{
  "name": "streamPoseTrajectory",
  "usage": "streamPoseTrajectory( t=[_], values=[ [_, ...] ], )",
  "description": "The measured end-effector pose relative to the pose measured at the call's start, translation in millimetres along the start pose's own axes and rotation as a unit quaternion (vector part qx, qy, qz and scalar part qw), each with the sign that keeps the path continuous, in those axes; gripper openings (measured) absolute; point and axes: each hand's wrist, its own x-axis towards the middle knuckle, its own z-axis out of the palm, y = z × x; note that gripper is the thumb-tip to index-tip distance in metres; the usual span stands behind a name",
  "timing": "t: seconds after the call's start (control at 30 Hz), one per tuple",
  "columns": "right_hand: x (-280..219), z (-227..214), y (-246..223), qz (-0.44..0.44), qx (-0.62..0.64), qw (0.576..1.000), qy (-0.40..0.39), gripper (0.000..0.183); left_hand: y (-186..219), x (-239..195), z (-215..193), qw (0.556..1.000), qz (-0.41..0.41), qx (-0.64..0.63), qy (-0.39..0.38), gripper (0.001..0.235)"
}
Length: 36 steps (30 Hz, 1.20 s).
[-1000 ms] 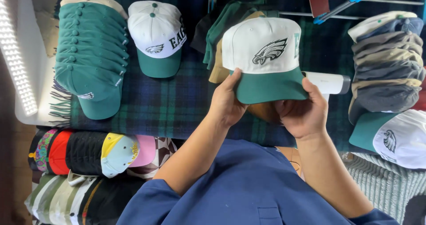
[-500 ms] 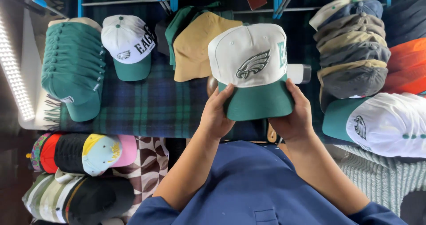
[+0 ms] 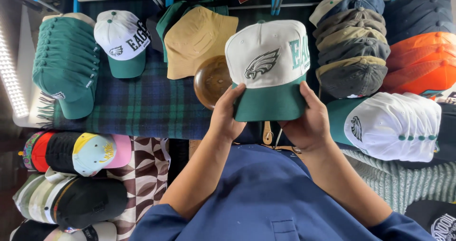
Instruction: The person places a baseball cap on a wooden head form and brushes it with a wooden brush. They then use a handheld steamer to steam the cap while rotating it. Finally, they remove the cap from the head form and place it on a table.
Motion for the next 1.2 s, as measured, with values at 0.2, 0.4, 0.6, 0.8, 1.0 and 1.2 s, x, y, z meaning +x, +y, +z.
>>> streamPoseTrajectory(
  t=[0.2, 0.4, 0.6, 0.8, 1.0, 1.2],
  values=[
    [18.2, -12.2, -6.2, -0.012, 0.028, 1.0, -0.006, 0.026, -1.1, -9.2, 24.1, 1.0, 0.027, 0.01, -0.002, 0.023],
    [22.8, 13.0, 7.4, 0.042, 0.037, 0.994, -0.097, 0.03, 27.6, -22.7, 26.9, 0.998, 0.052, -0.031, -0.018, 0.022],
    [46.3, 29.0, 53.3, 0.103, 0.005, 0.989, -0.107, 0.031, 85.0, 0.2, -36.9, 0.994, 0.052, -0.089, -0.039, 0.05],
    [68.9, 63.8, 122.5, 0.131, -0.021, 0.986, -0.104, 0.032, 135.1, 1.6, -85.6, 0.978, 0.05, -0.179, -0.094, 0.056],
    [117.2, 90.3, 212.5, 0.1, -0.077, 0.99, -0.058, 0.036, 215.6, 34.5, -151.0, 0.972, -0.026, -0.225, -0.058, 0.057],
    [202.4, 81.6, 298.1, 0.12, -0.16, 0.98, 0.015, 0.032, 280.1, 86.3, -262.6, 0.993, -0.04, -0.103, 0.049, 0.053]
  ],
)
